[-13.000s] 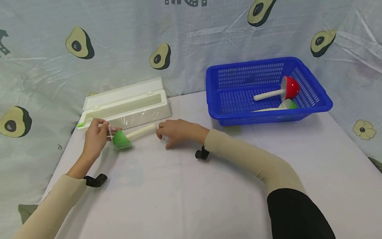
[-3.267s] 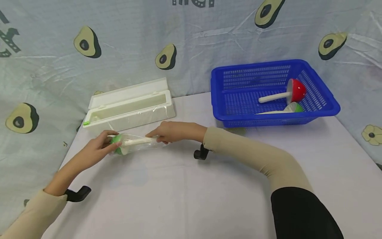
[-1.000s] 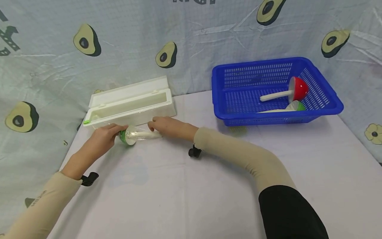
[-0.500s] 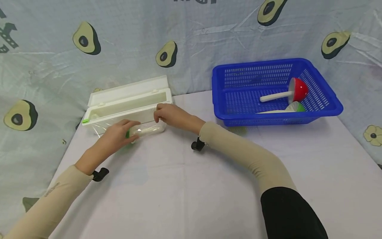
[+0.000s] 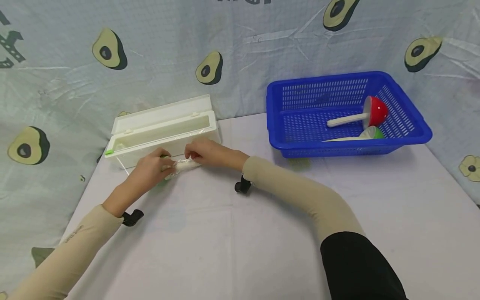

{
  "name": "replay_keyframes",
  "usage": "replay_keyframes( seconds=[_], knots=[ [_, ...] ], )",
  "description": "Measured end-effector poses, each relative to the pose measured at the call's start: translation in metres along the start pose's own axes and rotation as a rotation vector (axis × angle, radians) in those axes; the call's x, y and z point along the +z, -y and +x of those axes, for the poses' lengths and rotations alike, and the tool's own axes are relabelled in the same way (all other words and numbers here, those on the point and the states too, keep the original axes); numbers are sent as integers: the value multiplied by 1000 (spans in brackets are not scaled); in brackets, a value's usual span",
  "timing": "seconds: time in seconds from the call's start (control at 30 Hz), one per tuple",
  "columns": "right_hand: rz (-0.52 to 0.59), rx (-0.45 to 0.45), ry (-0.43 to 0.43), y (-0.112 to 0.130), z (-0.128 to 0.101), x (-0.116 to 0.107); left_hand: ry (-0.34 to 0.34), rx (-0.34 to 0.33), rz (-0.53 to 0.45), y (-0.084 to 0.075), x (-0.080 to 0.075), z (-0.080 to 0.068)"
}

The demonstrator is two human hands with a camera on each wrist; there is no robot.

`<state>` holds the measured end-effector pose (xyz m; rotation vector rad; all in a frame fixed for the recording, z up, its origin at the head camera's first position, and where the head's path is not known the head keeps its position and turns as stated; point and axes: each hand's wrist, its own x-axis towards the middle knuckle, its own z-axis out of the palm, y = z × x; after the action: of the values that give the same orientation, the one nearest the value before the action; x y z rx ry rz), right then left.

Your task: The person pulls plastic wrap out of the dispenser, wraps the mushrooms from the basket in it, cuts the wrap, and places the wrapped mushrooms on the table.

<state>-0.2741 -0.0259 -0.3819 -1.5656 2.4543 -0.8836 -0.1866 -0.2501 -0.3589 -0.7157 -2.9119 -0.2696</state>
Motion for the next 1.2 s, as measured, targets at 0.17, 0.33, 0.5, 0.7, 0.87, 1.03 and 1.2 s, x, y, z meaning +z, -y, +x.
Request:
replay_keyframes(
  seconds=[0.17, 0.33, 0.5, 0.7, 0.87, 1.03, 1.2],
  knots=[
    [-19, 84, 113, 1, -5, -3, 12, -42, -37, 2, 1, 2],
    [-170, 79, 144, 9, -3, 7, 171, -65, -191, 15, -8, -6],
    [-145, 101, 103, 14, -3, 10, 245, -131, -290, 26, -17, -18],
    [-119, 122, 100, 14, -3, 8, 200, -120, -272, 30, -19, -22],
    [-141, 83, 105, 15, -4, 7, 168, -92, -253, 30, -18, -20],
    [-168, 50, 126, 17, -4, 7, 184, -50, -236, 28, -18, -14],
    [-173, 62, 159, 14, -3, 7, 259, -102, -339, 32, -25, -13]
  ],
)
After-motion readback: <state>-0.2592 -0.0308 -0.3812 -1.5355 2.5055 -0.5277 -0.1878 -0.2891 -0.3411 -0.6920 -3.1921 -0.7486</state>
